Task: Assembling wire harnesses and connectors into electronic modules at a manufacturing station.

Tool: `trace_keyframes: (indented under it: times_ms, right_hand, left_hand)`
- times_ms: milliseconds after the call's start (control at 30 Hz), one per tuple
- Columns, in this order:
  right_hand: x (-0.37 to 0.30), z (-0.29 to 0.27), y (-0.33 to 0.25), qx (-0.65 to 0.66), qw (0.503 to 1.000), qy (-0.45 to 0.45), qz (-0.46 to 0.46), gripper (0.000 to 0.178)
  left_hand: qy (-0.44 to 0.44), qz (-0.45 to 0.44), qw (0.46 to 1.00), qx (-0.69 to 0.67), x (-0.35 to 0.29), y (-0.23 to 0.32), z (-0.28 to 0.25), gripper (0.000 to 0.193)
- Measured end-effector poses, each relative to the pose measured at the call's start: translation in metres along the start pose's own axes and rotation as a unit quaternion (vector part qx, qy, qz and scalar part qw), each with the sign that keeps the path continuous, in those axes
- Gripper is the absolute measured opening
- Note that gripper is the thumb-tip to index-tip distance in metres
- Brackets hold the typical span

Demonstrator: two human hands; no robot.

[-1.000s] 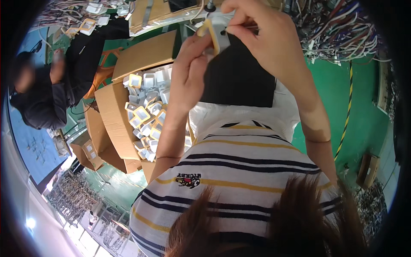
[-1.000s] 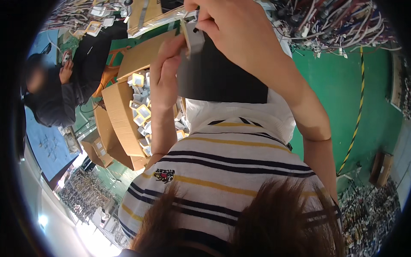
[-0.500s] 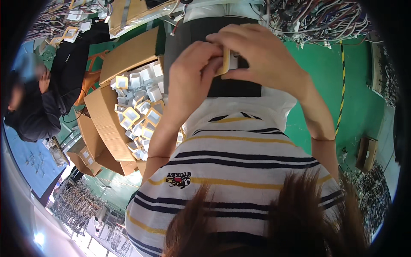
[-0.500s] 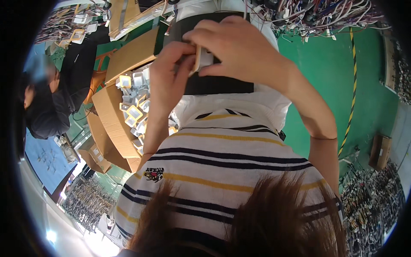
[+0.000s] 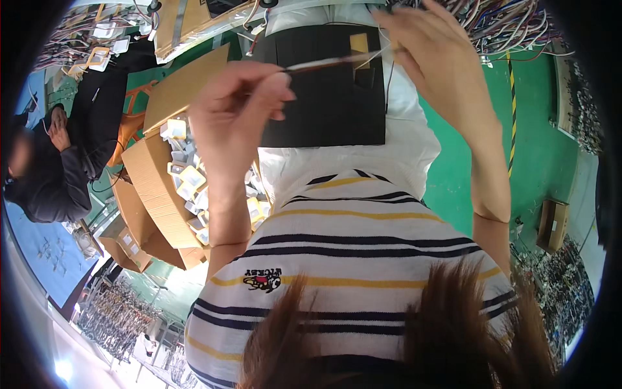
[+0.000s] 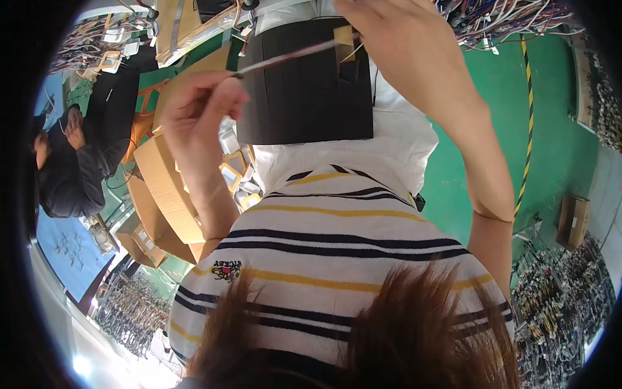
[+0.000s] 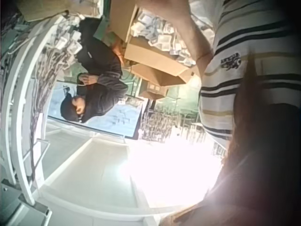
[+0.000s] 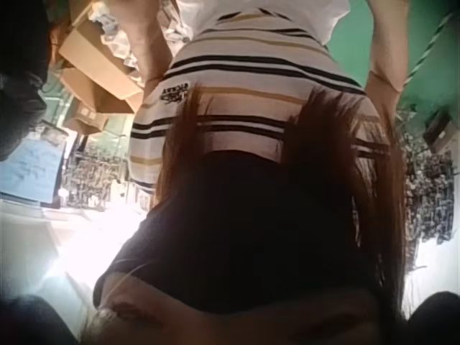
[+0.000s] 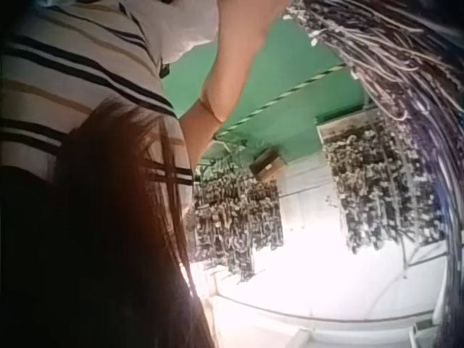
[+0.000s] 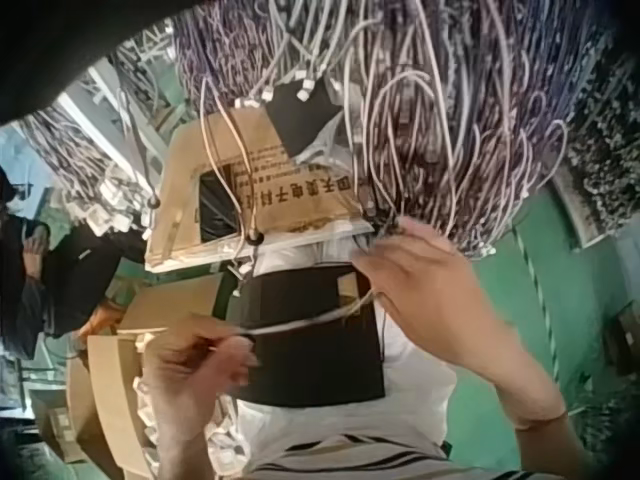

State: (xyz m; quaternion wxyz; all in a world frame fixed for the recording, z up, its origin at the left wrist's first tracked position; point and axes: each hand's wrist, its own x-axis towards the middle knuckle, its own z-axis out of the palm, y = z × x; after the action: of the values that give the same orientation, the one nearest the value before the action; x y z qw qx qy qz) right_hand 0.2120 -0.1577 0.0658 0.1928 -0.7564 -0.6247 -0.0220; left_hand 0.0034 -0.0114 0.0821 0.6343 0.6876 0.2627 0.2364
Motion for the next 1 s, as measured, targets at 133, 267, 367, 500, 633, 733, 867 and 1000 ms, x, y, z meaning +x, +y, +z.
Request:
trace_keyframes:
  times_ms: [133, 267, 367, 500, 633, 733, 867, 1000]
  right_hand:
    - [0.016, -0.018, -0.048, 0.244, 0.969, 0.043, 0.013, 0.028]
    - [0.013, -0.008, -0.037, 0.407, 0.907, -0.022, 0.102, 0.015]
    - [0.018, -0.022, -0.044, 0.445, 0.88, -0.016, 0.164, 0.009]
    - [0.021, -0.025, -0.042, 0.459, 0.868, -0.007, 0.187, 0.007]
    - [0.023, -0.026, -0.043, 0.468, 0.856, -0.009, 0.218, 0.006]
    - [0.021, -0.024, -0.039, 0.468, 0.855, -0.037, 0.219, 0.005]
    - [0.025, -0.026, -0.039, 0.506, 0.839, -0.062, 0.191, 0.006]
    - [0.063, 0.011, -0.051, 0.631, 0.717, 0.187, -0.229, 0.007]
  left_hand:
    - [-0.032, -0.064, 0.994, -0.081, 0.002, 0.003, 0.02, 0.009]
    - [-0.01, -0.078, 0.99, -0.113, 0.01, 0.001, 0.019, 0.014]
    - [-0.027, -0.113, 0.98, -0.163, 0.014, 0.0, 0.018, 0.015]
    - [-0.052, -0.126, 0.973, -0.185, 0.017, -0.006, 0.015, 0.015]
    - [-0.061, -0.123, 0.974, -0.182, 0.022, -0.009, 0.013, 0.015]
    - [-0.076, -0.138, 0.965, -0.21, 0.023, -0.01, 0.013, 0.011]
    - [-0.124, -0.127, 0.951, -0.253, 0.025, -0.009, 0.019, 0.05]
    - [-0.203, -0.235, 0.731, -0.608, 0.02, -0.003, 0.029, 0.075]
